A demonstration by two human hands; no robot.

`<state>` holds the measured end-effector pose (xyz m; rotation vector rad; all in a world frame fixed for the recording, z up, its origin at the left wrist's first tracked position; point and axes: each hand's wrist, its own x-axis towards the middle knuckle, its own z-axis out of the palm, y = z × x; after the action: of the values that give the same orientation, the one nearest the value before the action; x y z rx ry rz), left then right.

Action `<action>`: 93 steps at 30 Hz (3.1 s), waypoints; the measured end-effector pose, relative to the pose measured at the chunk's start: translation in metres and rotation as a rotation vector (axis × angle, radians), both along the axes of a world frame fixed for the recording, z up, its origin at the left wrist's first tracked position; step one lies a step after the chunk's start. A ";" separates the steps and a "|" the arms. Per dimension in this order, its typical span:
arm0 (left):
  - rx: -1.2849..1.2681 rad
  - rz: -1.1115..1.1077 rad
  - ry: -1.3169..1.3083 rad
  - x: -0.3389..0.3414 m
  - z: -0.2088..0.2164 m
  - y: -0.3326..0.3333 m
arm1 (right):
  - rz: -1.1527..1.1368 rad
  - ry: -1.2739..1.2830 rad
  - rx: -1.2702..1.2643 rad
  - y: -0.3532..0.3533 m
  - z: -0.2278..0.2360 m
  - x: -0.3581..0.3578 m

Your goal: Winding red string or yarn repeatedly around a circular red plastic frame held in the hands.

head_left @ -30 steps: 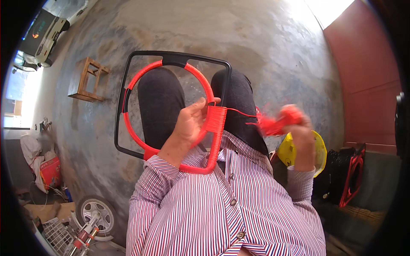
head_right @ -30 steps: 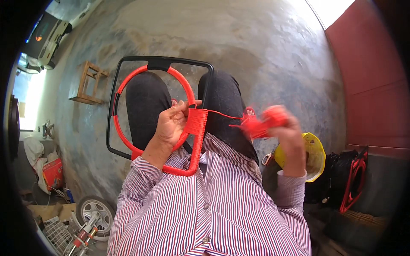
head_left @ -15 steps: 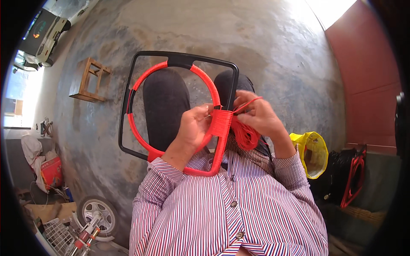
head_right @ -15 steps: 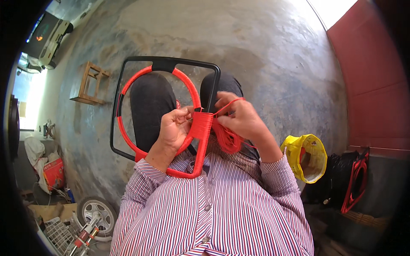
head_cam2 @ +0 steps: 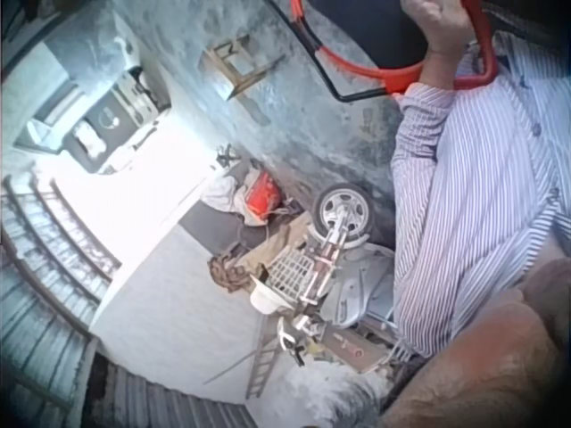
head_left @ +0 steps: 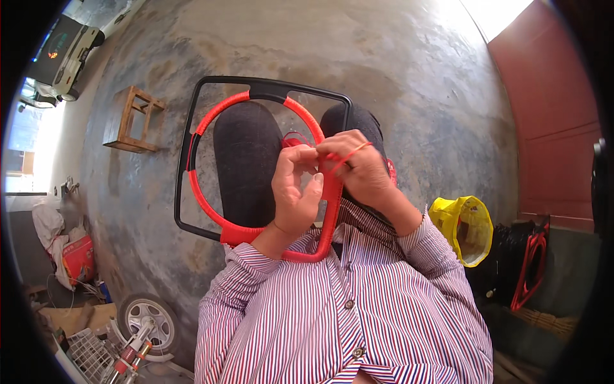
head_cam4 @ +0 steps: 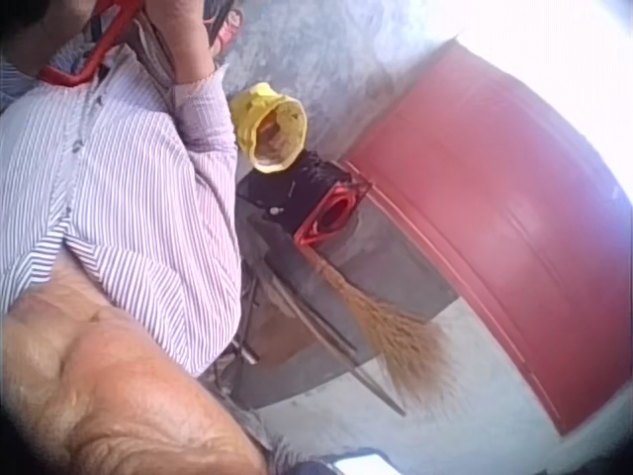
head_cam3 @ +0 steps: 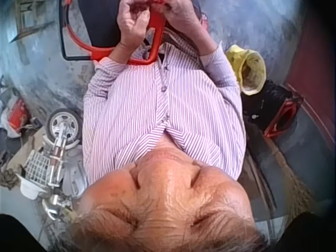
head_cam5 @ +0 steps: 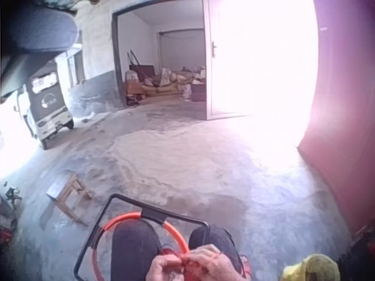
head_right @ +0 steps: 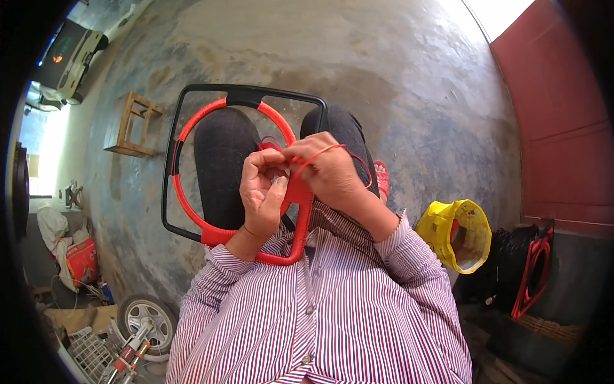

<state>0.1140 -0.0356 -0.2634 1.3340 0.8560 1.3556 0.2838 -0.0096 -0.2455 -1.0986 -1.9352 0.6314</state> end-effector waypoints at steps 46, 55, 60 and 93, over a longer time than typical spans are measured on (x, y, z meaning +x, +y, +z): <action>-0.866 -0.334 -0.680 -0.006 0.001 0.021 | -0.087 0.183 -0.866 -0.038 0.002 0.067; -0.958 -0.320 -0.565 0.000 0.001 0.024 | -0.393 0.724 -0.741 -0.059 -0.033 0.128; -0.987 -0.279 -0.556 0.001 0.006 0.024 | -0.401 0.772 -0.821 -0.077 -0.048 0.126; -0.666 0.087 -0.265 0.002 -0.018 0.021 | -0.418 0.062 0.280 0.014 -0.009 0.027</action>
<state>0.1156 -0.0144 -0.2812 0.5963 1.0646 1.1318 0.3110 0.0048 -0.2545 -1.2341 -1.6120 0.1576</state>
